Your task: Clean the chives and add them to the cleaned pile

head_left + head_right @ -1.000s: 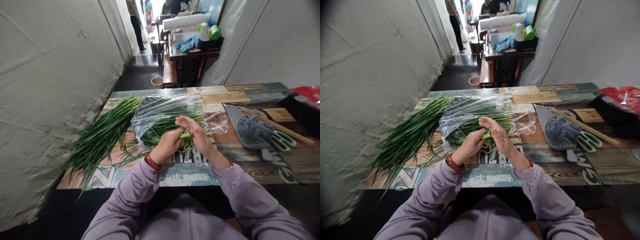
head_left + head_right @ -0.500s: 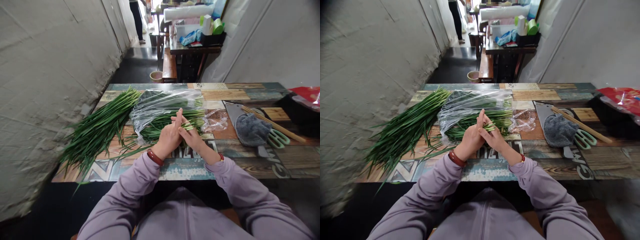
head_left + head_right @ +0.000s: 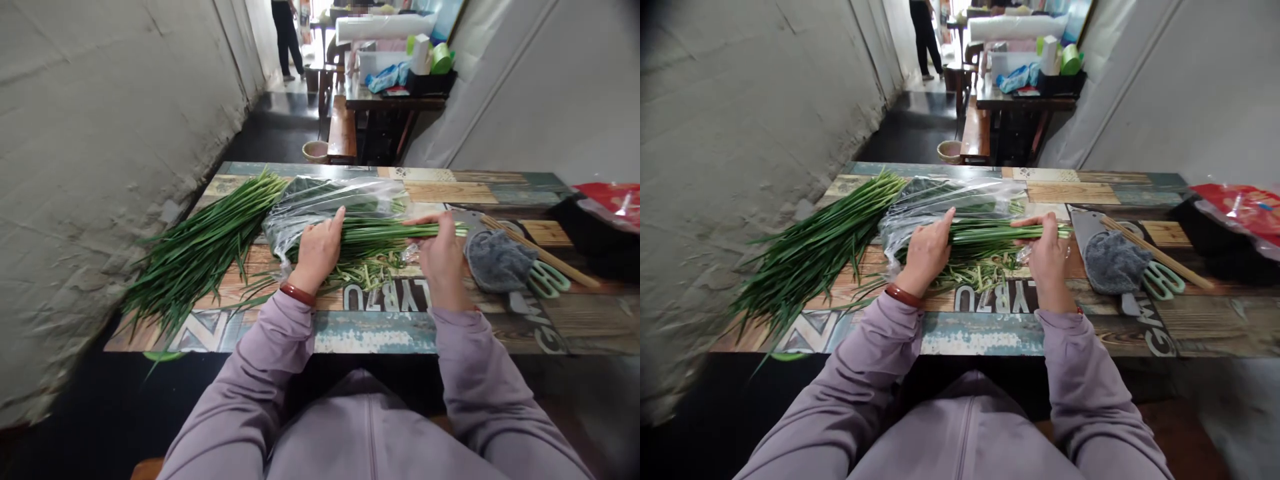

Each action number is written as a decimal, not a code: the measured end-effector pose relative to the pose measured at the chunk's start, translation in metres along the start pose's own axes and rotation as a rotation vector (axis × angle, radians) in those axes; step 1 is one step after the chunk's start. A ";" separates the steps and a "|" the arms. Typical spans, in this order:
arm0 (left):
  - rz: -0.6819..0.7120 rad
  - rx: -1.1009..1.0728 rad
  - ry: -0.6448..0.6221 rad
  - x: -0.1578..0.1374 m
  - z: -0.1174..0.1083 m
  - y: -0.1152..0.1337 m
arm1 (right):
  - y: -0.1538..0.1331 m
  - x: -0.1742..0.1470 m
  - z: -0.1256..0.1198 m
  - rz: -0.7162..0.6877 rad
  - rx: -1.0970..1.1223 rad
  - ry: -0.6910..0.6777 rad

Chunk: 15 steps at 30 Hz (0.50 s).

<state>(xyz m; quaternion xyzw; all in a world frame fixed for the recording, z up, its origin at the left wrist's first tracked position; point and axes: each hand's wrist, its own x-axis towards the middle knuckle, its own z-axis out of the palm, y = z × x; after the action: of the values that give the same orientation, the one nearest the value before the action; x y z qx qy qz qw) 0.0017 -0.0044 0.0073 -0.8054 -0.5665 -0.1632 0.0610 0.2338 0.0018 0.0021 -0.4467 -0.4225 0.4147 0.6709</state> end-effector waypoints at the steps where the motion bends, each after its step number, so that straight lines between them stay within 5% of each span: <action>1: 0.003 0.008 0.005 0.001 0.001 -0.005 | 0.001 0.008 -0.007 -0.012 -0.027 0.022; 8: -0.244 -0.140 0.194 0.006 0.010 -0.039 | 0.008 0.049 -0.059 -0.015 0.122 0.273; 15: -0.351 -0.476 0.446 0.011 0.012 -0.044 | 0.009 0.054 -0.054 0.169 0.764 0.485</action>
<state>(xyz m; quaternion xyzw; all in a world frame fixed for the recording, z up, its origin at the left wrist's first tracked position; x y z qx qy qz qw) -0.0340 0.0247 -0.0041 -0.6324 -0.6149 -0.4699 -0.0348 0.2987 0.0410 -0.0085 -0.2845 -0.0324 0.4776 0.8306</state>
